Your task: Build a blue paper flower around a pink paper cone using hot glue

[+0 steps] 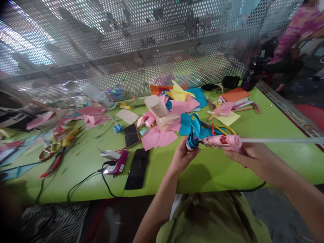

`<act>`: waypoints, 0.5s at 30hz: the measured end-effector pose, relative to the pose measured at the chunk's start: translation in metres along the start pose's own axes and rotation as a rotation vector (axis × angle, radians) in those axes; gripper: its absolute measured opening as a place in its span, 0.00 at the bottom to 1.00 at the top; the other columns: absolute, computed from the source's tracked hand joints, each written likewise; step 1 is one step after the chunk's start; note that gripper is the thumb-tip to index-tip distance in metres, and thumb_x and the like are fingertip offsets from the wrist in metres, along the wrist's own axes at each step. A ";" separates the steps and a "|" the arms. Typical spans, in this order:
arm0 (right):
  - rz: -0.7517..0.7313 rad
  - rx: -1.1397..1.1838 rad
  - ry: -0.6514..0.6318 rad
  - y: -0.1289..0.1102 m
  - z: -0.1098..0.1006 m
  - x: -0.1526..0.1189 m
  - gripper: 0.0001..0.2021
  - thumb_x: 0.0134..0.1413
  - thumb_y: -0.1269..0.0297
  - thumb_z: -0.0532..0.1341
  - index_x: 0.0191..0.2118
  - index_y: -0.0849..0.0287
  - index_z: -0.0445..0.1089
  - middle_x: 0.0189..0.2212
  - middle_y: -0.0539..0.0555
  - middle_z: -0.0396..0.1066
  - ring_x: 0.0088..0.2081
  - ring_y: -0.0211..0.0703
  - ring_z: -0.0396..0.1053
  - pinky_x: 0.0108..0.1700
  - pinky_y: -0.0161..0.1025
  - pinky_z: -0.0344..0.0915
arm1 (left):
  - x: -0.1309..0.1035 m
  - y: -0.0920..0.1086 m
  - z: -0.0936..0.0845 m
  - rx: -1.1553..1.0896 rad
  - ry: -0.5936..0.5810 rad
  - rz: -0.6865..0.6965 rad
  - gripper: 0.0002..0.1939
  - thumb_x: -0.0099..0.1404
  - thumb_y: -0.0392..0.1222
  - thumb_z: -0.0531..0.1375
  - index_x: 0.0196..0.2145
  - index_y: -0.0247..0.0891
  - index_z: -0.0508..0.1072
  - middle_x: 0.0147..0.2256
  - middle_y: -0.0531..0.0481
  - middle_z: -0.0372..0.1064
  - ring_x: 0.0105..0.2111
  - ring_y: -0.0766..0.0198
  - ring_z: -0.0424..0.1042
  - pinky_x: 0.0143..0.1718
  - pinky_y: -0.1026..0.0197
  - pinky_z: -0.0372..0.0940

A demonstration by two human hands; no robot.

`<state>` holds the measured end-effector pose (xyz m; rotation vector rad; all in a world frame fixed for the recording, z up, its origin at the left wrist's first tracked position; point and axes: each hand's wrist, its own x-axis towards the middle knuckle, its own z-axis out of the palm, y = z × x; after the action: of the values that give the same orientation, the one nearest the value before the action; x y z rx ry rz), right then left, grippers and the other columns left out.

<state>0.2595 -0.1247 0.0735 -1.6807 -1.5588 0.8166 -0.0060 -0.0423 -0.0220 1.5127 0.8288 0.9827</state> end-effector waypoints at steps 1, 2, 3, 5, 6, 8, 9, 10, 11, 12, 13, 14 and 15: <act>-0.011 -0.024 -0.064 -0.002 0.000 0.000 0.27 0.53 0.32 0.71 0.17 0.46 0.71 0.16 0.50 0.61 0.21 0.49 0.61 0.33 0.48 0.75 | 0.000 0.001 0.000 0.000 0.002 -0.001 0.15 0.68 0.45 0.69 0.48 0.40 0.72 0.39 0.51 0.72 0.38 0.62 0.69 0.43 0.63 0.66; -0.019 -0.044 -0.113 -0.004 0.000 -0.001 0.27 0.56 0.32 0.68 0.17 0.46 0.71 0.16 0.51 0.62 0.21 0.49 0.61 0.34 0.49 0.75 | 0.000 0.001 0.000 0.000 0.004 -0.002 0.15 0.68 0.45 0.69 0.48 0.40 0.72 0.39 0.51 0.72 0.38 0.62 0.69 0.43 0.63 0.66; -0.025 -0.058 -0.139 -0.006 -0.001 -0.001 0.28 0.58 0.32 0.66 0.18 0.46 0.71 0.16 0.51 0.62 0.21 0.50 0.60 0.34 0.49 0.74 | 0.000 0.002 0.000 0.000 0.006 -0.003 0.15 0.68 0.45 0.69 0.48 0.40 0.72 0.39 0.51 0.72 0.39 0.62 0.69 0.43 0.63 0.66; -0.026 -0.071 -0.133 -0.011 0.000 -0.001 0.27 0.58 0.31 0.65 0.19 0.45 0.72 0.16 0.51 0.61 0.21 0.50 0.60 0.33 0.49 0.73 | 0.000 0.003 0.000 0.001 0.008 -0.005 0.15 0.67 0.44 0.69 0.48 0.40 0.72 0.39 0.51 0.72 0.39 0.62 0.69 0.43 0.63 0.66; -0.027 -0.077 -0.128 -0.013 0.000 -0.001 0.26 0.58 0.31 0.65 0.22 0.45 0.75 0.16 0.50 0.62 0.21 0.50 0.60 0.32 0.49 0.73 | 0.000 0.003 0.000 0.004 0.009 -0.005 0.15 0.67 0.44 0.69 0.48 0.40 0.72 0.39 0.51 0.73 0.38 0.62 0.69 0.43 0.63 0.66; -0.033 -0.083 -0.123 -0.016 0.000 -0.002 0.24 0.59 0.30 0.64 0.28 0.44 0.79 0.17 0.50 0.62 0.21 0.50 0.60 0.29 0.48 0.70 | 0.000 0.003 0.000 0.011 0.014 -0.005 0.14 0.67 0.44 0.69 0.47 0.40 0.72 0.39 0.51 0.73 0.38 0.63 0.69 0.43 0.63 0.66; -0.035 -0.084 -0.123 -0.017 0.000 -0.002 0.24 0.59 0.30 0.64 0.30 0.44 0.81 0.17 0.49 0.63 0.21 0.50 0.60 0.28 0.47 0.69 | 0.000 0.003 0.000 0.016 0.016 -0.005 0.14 0.67 0.44 0.69 0.47 0.40 0.72 0.39 0.51 0.73 0.38 0.63 0.69 0.43 0.63 0.66; -0.038 -0.084 -0.120 -0.017 0.000 -0.002 0.24 0.59 0.30 0.64 0.32 0.45 0.82 0.17 0.49 0.63 0.21 0.50 0.60 0.27 0.46 0.68 | 0.000 0.003 0.000 0.021 0.017 -0.004 0.15 0.67 0.44 0.69 0.47 0.40 0.72 0.39 0.51 0.73 0.38 0.63 0.69 0.43 0.63 0.66; -0.040 -0.082 -0.114 -0.017 0.000 -0.002 0.24 0.59 0.31 0.64 0.32 0.45 0.82 0.17 0.49 0.63 0.21 0.50 0.60 0.26 0.46 0.67 | 0.000 0.002 0.000 0.025 0.018 -0.003 0.15 0.67 0.44 0.69 0.47 0.40 0.72 0.38 0.51 0.73 0.38 0.63 0.69 0.42 0.63 0.66; -0.042 -0.083 -0.107 -0.017 0.000 -0.003 0.24 0.59 0.31 0.64 0.32 0.45 0.82 0.17 0.49 0.64 0.21 0.49 0.60 0.26 0.46 0.67 | 0.000 0.002 0.000 0.027 0.019 -0.001 0.15 0.67 0.44 0.69 0.47 0.40 0.72 0.38 0.51 0.73 0.38 0.63 0.69 0.42 0.62 0.66; -0.042 -0.087 -0.100 -0.017 0.000 -0.003 0.23 0.59 0.31 0.64 0.33 0.45 0.82 0.18 0.49 0.65 0.21 0.49 0.60 0.27 0.46 0.68 | 0.000 0.002 0.000 0.026 0.018 0.001 0.15 0.67 0.45 0.69 0.47 0.40 0.72 0.38 0.51 0.72 0.38 0.63 0.68 0.43 0.62 0.66; -0.042 -0.091 -0.098 -0.018 0.001 -0.003 0.23 0.59 0.32 0.65 0.34 0.46 0.82 0.20 0.50 0.69 0.21 0.48 0.61 0.28 0.46 0.69 | 0.000 0.002 0.000 0.021 0.016 0.004 0.15 0.67 0.45 0.69 0.47 0.40 0.72 0.38 0.51 0.72 0.38 0.63 0.68 0.43 0.62 0.66; -0.042 -0.093 -0.098 -0.018 0.001 -0.003 0.22 0.59 0.33 0.65 0.35 0.46 0.83 0.22 0.50 0.71 0.22 0.49 0.63 0.29 0.46 0.70 | 0.000 0.002 0.000 0.015 0.013 0.006 0.15 0.67 0.45 0.69 0.47 0.40 0.72 0.38 0.51 0.72 0.38 0.63 0.68 0.42 0.62 0.66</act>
<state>0.2484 -0.1271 0.0882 -1.6891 -1.7170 0.8268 -0.0062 -0.0430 -0.0198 1.5243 0.8430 0.9929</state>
